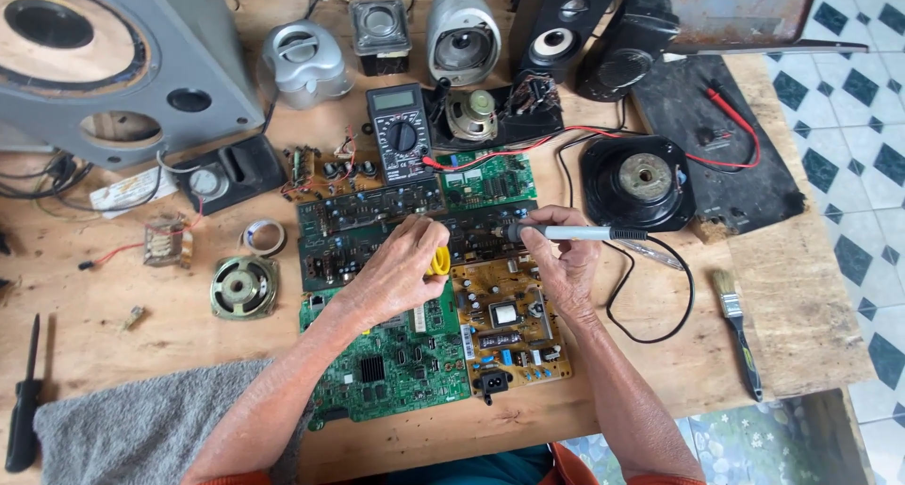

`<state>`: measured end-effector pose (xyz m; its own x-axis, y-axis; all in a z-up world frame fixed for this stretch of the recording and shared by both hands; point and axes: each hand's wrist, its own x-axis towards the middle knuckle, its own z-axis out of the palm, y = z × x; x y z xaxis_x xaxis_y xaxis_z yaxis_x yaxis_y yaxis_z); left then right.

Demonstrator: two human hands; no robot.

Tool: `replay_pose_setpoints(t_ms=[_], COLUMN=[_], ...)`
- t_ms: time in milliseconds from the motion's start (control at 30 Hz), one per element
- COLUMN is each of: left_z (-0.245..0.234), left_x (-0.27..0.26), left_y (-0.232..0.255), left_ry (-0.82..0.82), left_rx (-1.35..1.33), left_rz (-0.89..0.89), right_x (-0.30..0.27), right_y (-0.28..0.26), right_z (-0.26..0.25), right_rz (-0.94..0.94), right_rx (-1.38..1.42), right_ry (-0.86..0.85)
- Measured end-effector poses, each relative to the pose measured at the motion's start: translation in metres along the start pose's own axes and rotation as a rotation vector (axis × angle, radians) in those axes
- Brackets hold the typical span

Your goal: The person is using a soldering iron and solder wire to check and repair solder joints on a large electronic circuit board.

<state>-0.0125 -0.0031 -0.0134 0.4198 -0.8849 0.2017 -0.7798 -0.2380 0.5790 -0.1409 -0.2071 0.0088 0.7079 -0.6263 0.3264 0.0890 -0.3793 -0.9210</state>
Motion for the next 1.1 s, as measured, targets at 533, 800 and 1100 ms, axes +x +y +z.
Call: replay_pose_setpoints(t_ms=[533, 800, 1100], left_z=[-0.003, 0.001, 0.007], left_x=[0.000, -0.002, -0.003], left_y=[0.000, -0.001, -0.005], left_ry=[-0.057, -0.023, 0.011], left_rx=[-0.032, -0.007, 0.011], left_rz=[-0.009, 0.013, 0.018], right_x=[-0.001, 0.001, 0.002], right_y=[0.013, 0.001, -0.007], right_z=[0.002, 0.003, 0.006], right_rz=[0.065, 0.176, 0.227], right_rx=[0.123, 0.210, 0.241], right_ry=[0.025, 0.056, 0.060])
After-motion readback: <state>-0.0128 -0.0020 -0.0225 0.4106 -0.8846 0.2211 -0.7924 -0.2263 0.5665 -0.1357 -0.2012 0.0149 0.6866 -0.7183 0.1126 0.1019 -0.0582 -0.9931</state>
